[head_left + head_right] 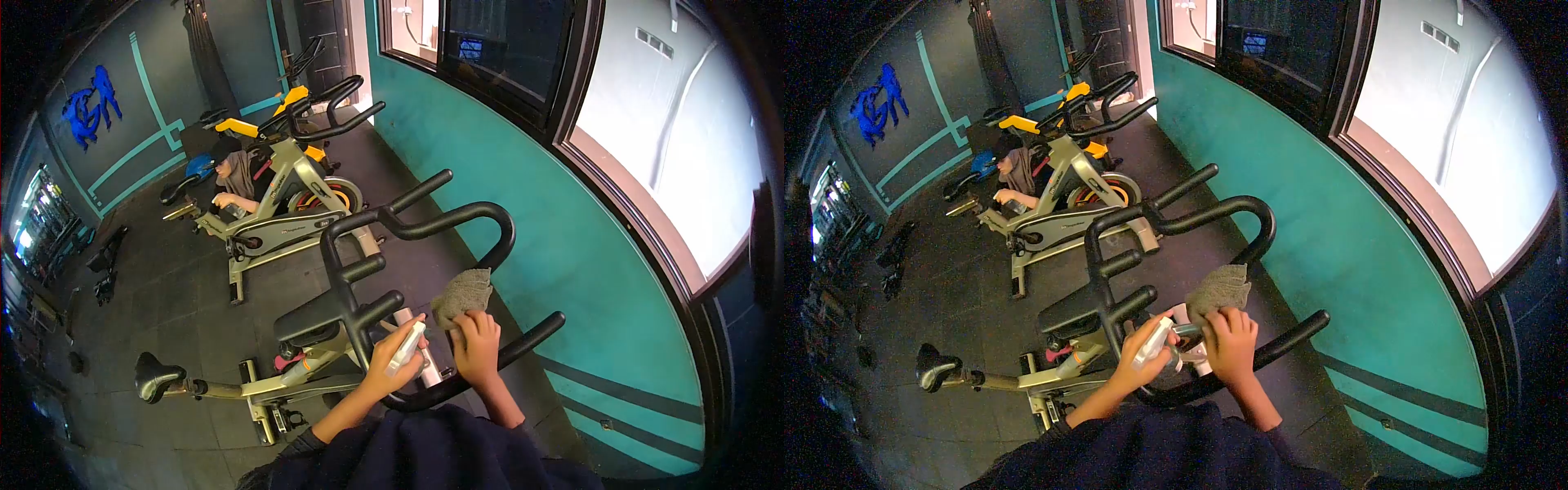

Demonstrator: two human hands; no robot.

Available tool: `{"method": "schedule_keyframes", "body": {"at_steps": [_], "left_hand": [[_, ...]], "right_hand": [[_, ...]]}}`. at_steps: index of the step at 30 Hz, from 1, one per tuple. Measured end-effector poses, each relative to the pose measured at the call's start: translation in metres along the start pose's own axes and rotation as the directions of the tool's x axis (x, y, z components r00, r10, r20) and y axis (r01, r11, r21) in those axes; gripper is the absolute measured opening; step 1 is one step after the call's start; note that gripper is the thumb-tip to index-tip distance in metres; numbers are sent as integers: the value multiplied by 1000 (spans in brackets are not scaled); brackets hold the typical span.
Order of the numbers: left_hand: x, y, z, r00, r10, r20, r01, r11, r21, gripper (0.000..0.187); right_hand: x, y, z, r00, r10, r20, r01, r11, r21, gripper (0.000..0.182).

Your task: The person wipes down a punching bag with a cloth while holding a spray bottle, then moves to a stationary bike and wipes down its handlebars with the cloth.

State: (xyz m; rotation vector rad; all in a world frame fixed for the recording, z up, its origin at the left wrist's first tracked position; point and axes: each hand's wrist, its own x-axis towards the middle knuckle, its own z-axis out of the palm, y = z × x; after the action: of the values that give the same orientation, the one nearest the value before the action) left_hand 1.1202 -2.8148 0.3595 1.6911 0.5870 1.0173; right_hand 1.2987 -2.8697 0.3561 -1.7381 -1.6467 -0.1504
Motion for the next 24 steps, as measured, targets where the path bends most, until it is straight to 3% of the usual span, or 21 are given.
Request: {"method": "schedule_keyframes", "body": {"at_steps": [2, 3, 5, 7, 9, 11, 13, 15, 16, 17, 19, 20, 21, 22, 23, 24], "left_hand": [[0, 0, 1, 1000, 16, 3, -16, 1000, -7, 61], [1, -2, 1, 1000, 19, 0, -19, 1000, -6, 61], [1, -5, 0, 996, 91, 19, -91, 996, -8, 61], [0, -2, -1, 997, 76, 21, -76, 997, -13, 61], [-1, -1, 1, 998, 60, 27, -60, 998, -22, 62], [-1, -2, 1, 997, 76, 20, -76, 997, -7, 61], [-2, -3, 1, 998, 65, 23, -65, 998, -11, 61], [-3, -3, 2, 998, 54, 27, -53, 998, -18, 61], [-2, -3, 1, 997, 68, 29, -68, 998, -6, 61], [-3, -3, 1, 996, 81, 31, -81, 997, 5, 61], [-3, -1, -1, 996, 67, 60, -67, 998, 11, 61], [-3, 1, -1, 994, 56, 89, -58, 998, 19, 60], [-4, 2, -1, 994, 55, 91, -57, 998, 21, 60], [-4, 4, 0, 996, 45, 78, -47, 999, 28, 60], [-4, 6, 0, 997, 34, 65, -36, 999, 33, 61], [-4, 7, 0, 997, 34, 65, -36, 999, 34, 61]], "right_hand": [[2, 8, -7, 1000, 23, -13, -21, 996, 90, 30], [2, 14, -11, 984, 179, 7, -172, 933, 315, 26], [3, 28, -22, 884, 441, 155, -419, 600, 681, 23], [11, 37, -52, 833, 532, 149, -356, 311, 881, 33], [18, 44, -84, 767, 625, 147, -154, -43, 987, 40], [17, 55, -120, 732, 672, 112, -42, -119, 992, 43], [4, 72, -148, 697, 716, -31, 78, -32, 996, 43], [-14, 86, -163, 687, 643, -337, 170, 309, 936, 48], [-19, 84, -165, 586, 641, -496, 158, 510, 846, 54], [-26, 80, -163, 587, 641, -495, 154, 511, 846, 54], [-39, 71, -154, 765, 343, -545, 58, 806, 589, 48], [-41, 59, -144, 787, 219, -578, -48, 954, 296, 41], [-39, 41, -136, 900, 160, -405, -73, 972, 222, 28], [-28, 20, -130, 977, 49, -209, -23, 992, 124, 26], [-29, 16, -114, 1000, -22, -2, 22, 1000, -7, 33], [-33, 5, -96, 984, 4, 178, 2, 999, -34, 43]]}}
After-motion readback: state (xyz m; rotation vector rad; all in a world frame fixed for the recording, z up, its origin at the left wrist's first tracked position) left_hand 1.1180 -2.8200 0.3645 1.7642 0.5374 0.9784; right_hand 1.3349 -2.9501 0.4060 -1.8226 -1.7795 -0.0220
